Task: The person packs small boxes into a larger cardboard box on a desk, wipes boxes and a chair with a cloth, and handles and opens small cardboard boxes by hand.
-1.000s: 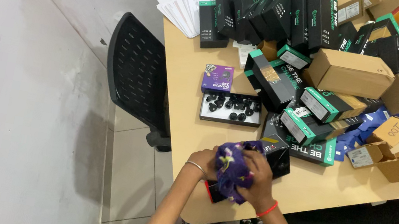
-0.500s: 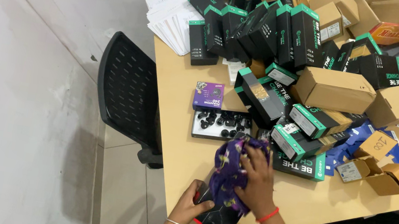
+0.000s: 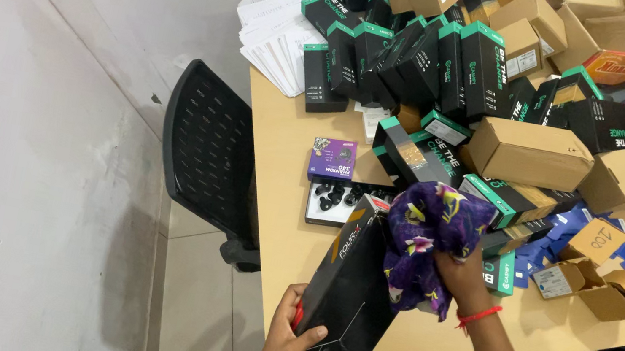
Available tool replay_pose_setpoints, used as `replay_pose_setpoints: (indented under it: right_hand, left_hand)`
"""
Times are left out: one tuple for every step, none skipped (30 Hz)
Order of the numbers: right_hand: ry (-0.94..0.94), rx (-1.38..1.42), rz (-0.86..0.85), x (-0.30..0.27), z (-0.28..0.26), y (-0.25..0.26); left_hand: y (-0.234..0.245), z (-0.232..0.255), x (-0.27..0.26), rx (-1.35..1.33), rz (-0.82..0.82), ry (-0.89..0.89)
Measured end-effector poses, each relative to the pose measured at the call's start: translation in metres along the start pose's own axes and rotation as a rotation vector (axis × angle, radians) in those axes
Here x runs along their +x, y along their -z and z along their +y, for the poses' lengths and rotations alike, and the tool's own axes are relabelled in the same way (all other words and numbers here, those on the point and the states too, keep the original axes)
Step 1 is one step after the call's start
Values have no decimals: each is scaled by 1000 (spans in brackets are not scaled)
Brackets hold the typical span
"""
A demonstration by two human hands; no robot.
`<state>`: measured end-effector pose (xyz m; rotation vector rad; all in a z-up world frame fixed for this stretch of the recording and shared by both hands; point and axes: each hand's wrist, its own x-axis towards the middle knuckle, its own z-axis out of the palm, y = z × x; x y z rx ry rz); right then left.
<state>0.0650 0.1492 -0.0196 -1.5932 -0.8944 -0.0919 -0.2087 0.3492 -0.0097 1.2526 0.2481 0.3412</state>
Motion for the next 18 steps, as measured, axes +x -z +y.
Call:
replay_pose_setpoints:
  right_hand:
    - [-43, -23, 121, -16, 7, -8]
    - [-87, -46, 242, -25, 14, -11]
    - [-91, -47, 240, -30, 20, -15]
    - [-141, 126, 306, -34, 24, -24]
    - [-190, 301, 371, -37, 26, -28]
    - [-193, 301, 370, -41, 28, -25]
    - [-242, 264, 333, -43, 32, -22]
    - [-291, 227, 296, -46, 37, -19]
    - [-290, 226, 302, -54, 43, -19]
    - [-276, 157, 261, -70, 48, -22]
    - [-263, 85, 218, -87, 52, -23]
    - [-402, 197, 197, -107, 53, -27]
    - [-546, 309, 175, -125, 49, -27]
    - [-551, 304, 179, -139, 41, -26]
    - [-531, 283, 172, -146, 28, -30]
    - [-485, 241, 151, -150, 10, -33]
    - [-423, 190, 123, -151, -12, -37]
    - [-350, 131, 95, -148, -34, -39]
  left_hand:
    - [-3, -3, -1, -13, -1, -13]
    - [-6, -7, -2, -26, -2, -26]
    - [-9, -12, -1, -27, -1, -22]
    - [-12, -17, 1, -79, -6, 14]
    - [-16, -23, 1, -128, -10, 47]
    - [-21, -29, -4, -129, -8, 50]
    - [-27, -34, -7, -196, -16, 100]
    - [-32, -39, -9, -263, -23, 151]
    - [-39, -46, -9, -261, -29, 152]
    - [-45, -53, -8, -395, 14, 259]
    - [-49, -59, -7, -532, 58, 368]
    - [-49, -62, -2, -532, 52, 371]
    - [-49, -64, 2, -712, 91, 395]
    - [-50, -63, 5, -892, 131, 418]
    - [-49, -59, 5, -890, 126, 424]
    - [-50, -52, 4, -911, 127, 411]
    - [-53, -46, 2, -932, 128, 402]
    - [-60, -39, 0, -929, 122, 411]
